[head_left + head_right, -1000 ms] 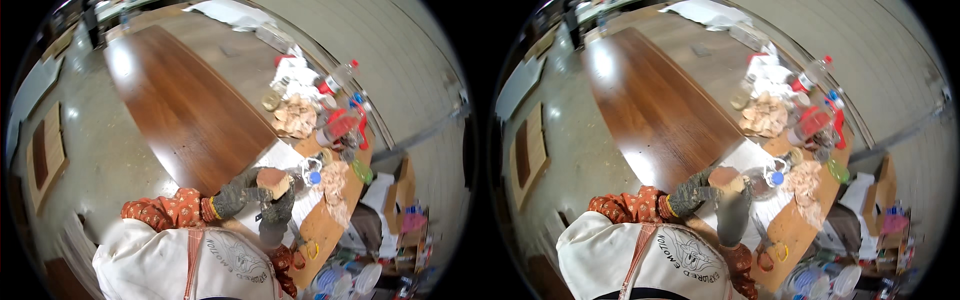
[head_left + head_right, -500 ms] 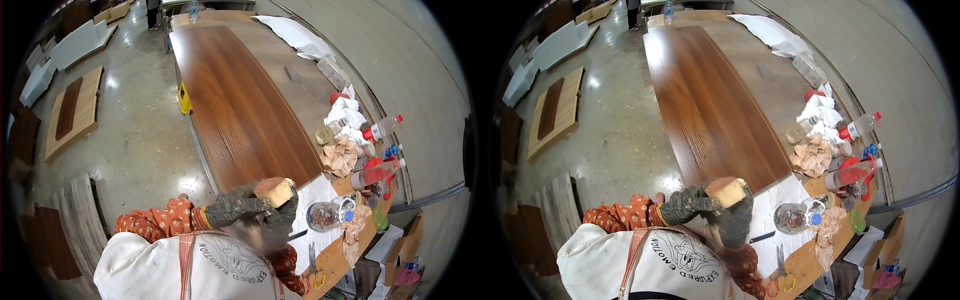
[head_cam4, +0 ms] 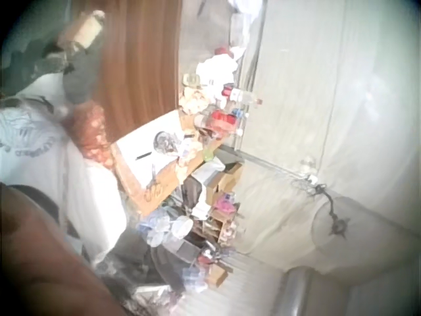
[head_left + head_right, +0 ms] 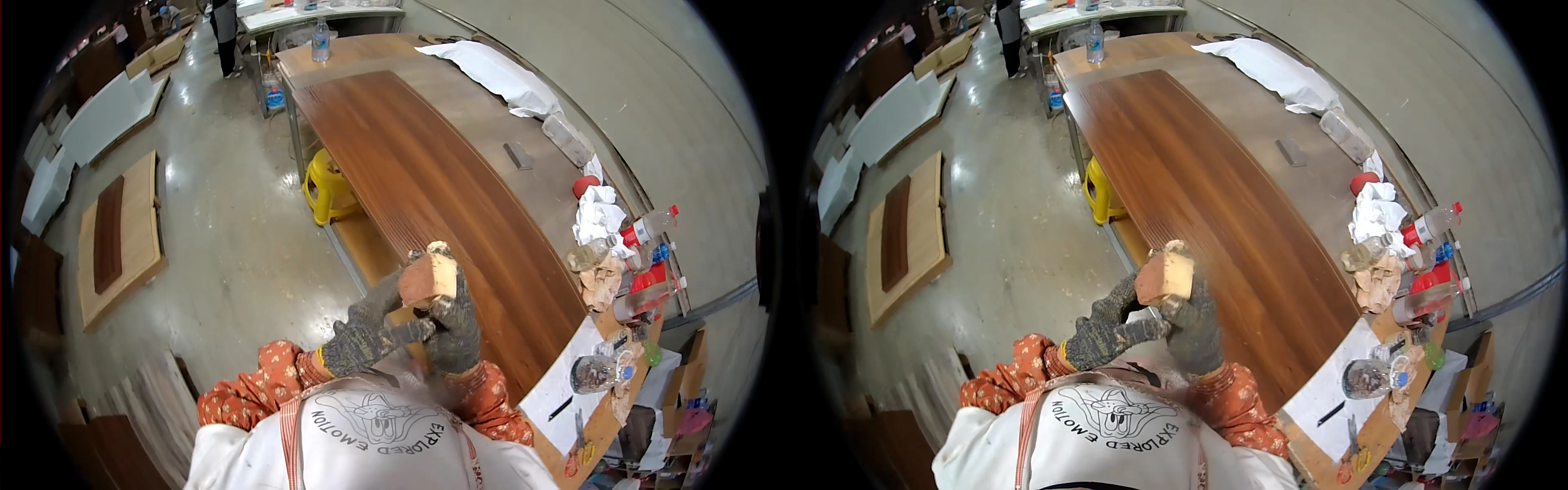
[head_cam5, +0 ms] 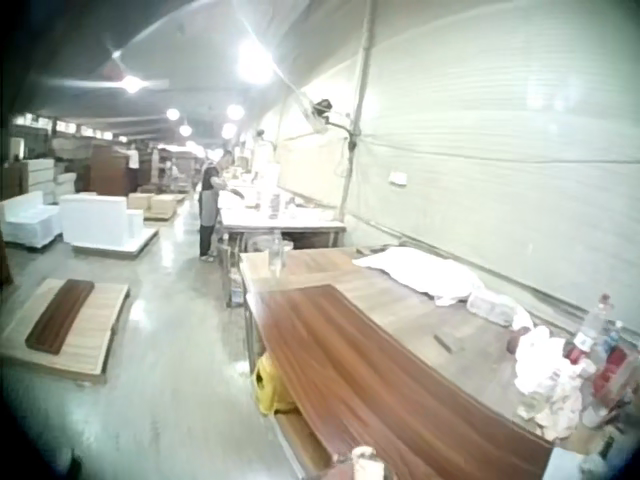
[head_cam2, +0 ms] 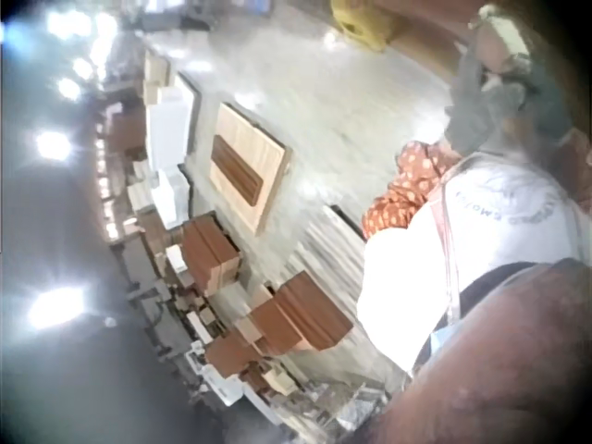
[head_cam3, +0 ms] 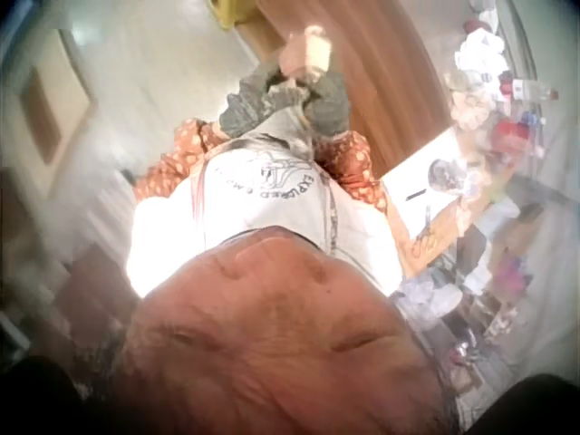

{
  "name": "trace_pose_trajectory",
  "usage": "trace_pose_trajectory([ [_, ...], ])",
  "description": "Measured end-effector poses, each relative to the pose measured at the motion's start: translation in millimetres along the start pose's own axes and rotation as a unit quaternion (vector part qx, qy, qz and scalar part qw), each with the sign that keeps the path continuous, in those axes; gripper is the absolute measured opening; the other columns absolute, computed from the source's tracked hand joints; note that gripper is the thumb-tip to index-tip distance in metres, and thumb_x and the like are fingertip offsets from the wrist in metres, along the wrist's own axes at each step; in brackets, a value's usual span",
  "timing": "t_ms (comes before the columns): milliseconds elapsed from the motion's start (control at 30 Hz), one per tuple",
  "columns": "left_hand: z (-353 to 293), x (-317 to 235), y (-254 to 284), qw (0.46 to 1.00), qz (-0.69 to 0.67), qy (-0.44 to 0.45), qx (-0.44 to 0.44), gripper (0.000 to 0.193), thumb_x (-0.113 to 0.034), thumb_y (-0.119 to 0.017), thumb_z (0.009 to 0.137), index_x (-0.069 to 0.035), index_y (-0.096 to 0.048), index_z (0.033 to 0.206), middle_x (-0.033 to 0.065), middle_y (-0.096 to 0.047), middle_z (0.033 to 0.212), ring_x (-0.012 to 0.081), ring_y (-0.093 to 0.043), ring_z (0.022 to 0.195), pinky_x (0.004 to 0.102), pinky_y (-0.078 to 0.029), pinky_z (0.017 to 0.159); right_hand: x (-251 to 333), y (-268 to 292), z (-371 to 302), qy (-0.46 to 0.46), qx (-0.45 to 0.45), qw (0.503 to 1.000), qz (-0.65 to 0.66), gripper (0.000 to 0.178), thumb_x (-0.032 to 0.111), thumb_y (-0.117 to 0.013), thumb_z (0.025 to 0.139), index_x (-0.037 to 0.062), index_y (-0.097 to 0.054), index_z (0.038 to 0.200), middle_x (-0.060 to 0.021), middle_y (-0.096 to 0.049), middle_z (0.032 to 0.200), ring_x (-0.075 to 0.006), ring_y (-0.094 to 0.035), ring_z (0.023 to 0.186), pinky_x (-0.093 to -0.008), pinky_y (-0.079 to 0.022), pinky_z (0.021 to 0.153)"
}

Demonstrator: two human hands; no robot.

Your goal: The person applies a finishing product to a wooden panel using a small block and a cloth, wiping the surface repeatedly to distribute the liquid.

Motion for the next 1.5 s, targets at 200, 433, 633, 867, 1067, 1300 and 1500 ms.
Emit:
trace_pose_trajectory([
  [200,17.4,21.3,82.4,0.993,-0.091,-0.028,-0.075,0.086,-0.024,-0.080,0.073,-0.005,-0.030,0.141,0.0076,-0.049,0.120,0.0144,-0.050,0.102,0.0303,-0.043,0.093,-45.4,-19.9,90.1,-0.075,0.002,0.971,0.226,0.067,0.036,-0.061,0.086,0.0057,-0.034,0.139,-0.0160,-0.041,0.137,-0.0333,-0.041,0.125,-0.0505,-0.034,0.105],
  [433,46.7,63.2,192.6,0.992,0.009,0.080,-0.101,0.065,-0.008,-0.074,0.077,-0.006,-0.044,0.134,0.0085,-0.056,0.119,0.0162,-0.054,0.102,0.0308,-0.046,0.090,-85.9,-1.7,222.1,-0.102,0.001,0.832,0.545,0.049,0.028,-0.053,0.092,0.0003,-0.043,0.131,-0.0174,-0.052,0.125,-0.0324,-0.049,0.117,-0.0464,-0.039,0.101],
  [633,110.2,25.5,279.0,0.957,0.248,0.031,-0.149,0.030,-0.009,-0.071,0.079,-0.004,-0.066,0.108,0.0109,-0.066,0.104,0.0200,-0.062,0.096,0.0316,-0.048,0.087,-144.0,2.5,318.2,-0.112,0.005,0.793,0.599,0.054,0.031,-0.055,0.089,-0.0011,-0.042,0.131,-0.0221,-0.050,0.125,-0.0348,-0.051,0.112,-0.0455,-0.043,0.096],
  [867,207.8,-5.7,347.4,0.902,0.387,-0.125,-0.147,0.025,-0.006,-0.069,0.077,-0.005,-0.067,0.101,0.0122,-0.065,0.105,0.0277,-0.061,0.100,0.0346,-0.049,0.087,-192.6,-9.6,380.3,-0.119,-0.007,0.795,0.595,0.046,0.033,-0.054,0.089,0.0006,-0.050,0.122,-0.0183,-0.056,0.114,-0.0319,-0.055,0.102,-0.0435,-0.047,0.085],
  [1067,364.5,-29.3,370.9,0.832,0.476,-0.284,0.010,0.019,-0.015,-0.061,0.085,-0.009,-0.066,0.102,0.0073,-0.064,0.106,0.0301,-0.057,0.102,0.0390,-0.045,0.089,-246.1,-11.4,394.1,-0.166,-0.082,0.798,0.573,0.047,0.035,-0.052,0.089,0.0010,-0.051,0.120,-0.0166,-0.060,0.109,-0.0305,-0.059,0.096,-0.0395,-0.050,0.079],
  [1300,555.0,14.0,330.8,0.764,0.505,-0.371,0.156,0.024,-0.025,-0.060,0.084,-0.012,-0.065,0.104,0.0126,-0.060,0.111,0.0319,-0.051,0.110,0.0420,-0.041,0.094,-265.6,38.7,360.5,-0.112,-0.291,0.835,0.452,0.062,0.040,-0.055,0.085,-0.0014,-0.044,0.130,-0.0199,-0.057,0.116,-0.0313,-0.058,0.100,-0.0413,-0.051,0.081],
  [1500,619.6,49.1,259.5,0.740,0.524,-0.335,0.257,0.029,-0.027,-0.062,0.082,-0.009,-0.061,0.104,0.0131,-0.057,0.112,0.0330,-0.048,0.113,0.0421,-0.039,0.097,-243.0,49.2,350.6,-0.023,-0.348,0.796,0.495,0.060,0.035,-0.057,0.083,-0.0001,-0.044,0.131,-0.0184,-0.056,0.119,-0.0318,-0.057,0.101,-0.0419,-0.052,0.079],
])
Point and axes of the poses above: each hand's wrist, its own z-axis towards the middle knuckle, its own y-axis out of the back of the hand, x = y × z, the point moved 9 cm from there along z, towards the middle knuckle
